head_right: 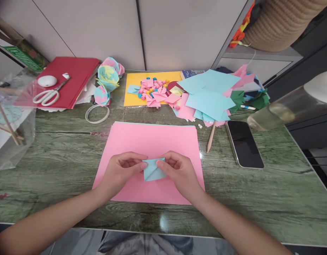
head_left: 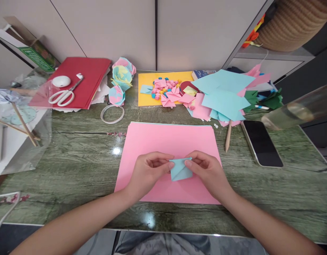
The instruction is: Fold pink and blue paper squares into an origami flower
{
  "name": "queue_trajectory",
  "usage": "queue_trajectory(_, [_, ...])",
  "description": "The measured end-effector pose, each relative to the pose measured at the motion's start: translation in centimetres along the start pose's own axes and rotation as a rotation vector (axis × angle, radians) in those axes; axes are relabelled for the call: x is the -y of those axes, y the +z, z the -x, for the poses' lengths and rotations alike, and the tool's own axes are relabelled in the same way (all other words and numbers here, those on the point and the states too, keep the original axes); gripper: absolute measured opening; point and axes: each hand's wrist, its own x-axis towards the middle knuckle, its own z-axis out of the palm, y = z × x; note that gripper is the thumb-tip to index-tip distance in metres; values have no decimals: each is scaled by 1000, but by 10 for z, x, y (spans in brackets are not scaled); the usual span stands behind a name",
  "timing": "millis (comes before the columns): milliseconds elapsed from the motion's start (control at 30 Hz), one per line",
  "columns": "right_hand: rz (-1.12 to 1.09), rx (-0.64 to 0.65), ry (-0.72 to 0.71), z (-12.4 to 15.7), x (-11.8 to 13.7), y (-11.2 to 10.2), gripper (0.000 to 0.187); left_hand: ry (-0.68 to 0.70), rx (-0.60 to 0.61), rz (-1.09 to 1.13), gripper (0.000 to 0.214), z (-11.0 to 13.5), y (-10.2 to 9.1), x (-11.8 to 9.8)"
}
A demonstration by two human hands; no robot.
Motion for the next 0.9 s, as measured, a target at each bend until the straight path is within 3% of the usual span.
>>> queue_trajectory(233, [116, -36, -109, 4, 5, 0, 18, 128, 36, -113, 14, 2, -2, 3])
queue_trajectory(567, [143, -57, -105, 6, 3, 0, 23, 192, 53, -117, 8, 5, -2, 2])
queue_trajectory(767, [21, 113, -34, 4, 3, 2, 17, 160, 25, -139, 9, 6, 0, 3])
queue_trajectory(900, [11, 100, 47, 4, 1, 5, 19, 135, 18, -142, 11, 6, 1, 1])
